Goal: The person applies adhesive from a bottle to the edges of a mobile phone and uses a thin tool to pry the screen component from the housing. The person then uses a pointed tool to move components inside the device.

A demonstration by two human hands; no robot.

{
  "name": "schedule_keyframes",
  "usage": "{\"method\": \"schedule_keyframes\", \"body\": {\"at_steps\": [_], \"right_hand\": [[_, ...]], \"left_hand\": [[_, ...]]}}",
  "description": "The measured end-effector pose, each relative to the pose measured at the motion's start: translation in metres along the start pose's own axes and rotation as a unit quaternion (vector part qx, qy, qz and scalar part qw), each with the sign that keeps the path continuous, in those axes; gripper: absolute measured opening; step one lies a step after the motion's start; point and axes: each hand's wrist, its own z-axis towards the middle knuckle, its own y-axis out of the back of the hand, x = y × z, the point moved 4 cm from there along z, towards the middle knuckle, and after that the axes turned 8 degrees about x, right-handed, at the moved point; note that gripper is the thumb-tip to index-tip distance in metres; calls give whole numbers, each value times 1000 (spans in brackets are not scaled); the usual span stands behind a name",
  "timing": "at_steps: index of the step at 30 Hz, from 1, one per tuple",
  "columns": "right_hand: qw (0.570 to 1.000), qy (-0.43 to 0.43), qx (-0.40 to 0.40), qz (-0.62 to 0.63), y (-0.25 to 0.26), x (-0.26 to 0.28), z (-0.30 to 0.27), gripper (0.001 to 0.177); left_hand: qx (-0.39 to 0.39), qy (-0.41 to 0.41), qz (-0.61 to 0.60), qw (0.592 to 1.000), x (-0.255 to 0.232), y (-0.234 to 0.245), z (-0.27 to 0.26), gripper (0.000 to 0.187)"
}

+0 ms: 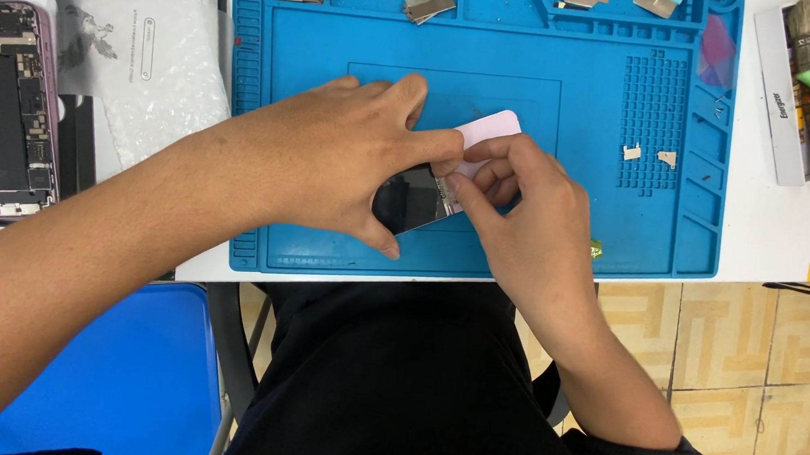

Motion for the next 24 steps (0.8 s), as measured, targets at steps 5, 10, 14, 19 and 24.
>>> {"method": "schedule_keyframes", "body": {"at_steps": [5,10,14,19,24], "right_hand": [[1000,21,-7,14,1,0,-4,14],[998,61,-20,-1,-2,-1,-14,18],[996,85,-39,-7,-4,0,-17,22],[998,54,-37,-3,-8,-2,-17,29],[996,49,-57,49,-8,2,-16,37]], "left_hand": [[4,-1,16,1000,-1,2,0,103],[8,-8,22,1000,0,3,4,107],[23,-10,-10,1000,0,10,10,96],[153,84,-83,981,-7,34,14,58],[158,75,-112,978,-6,31,15,65]]}}
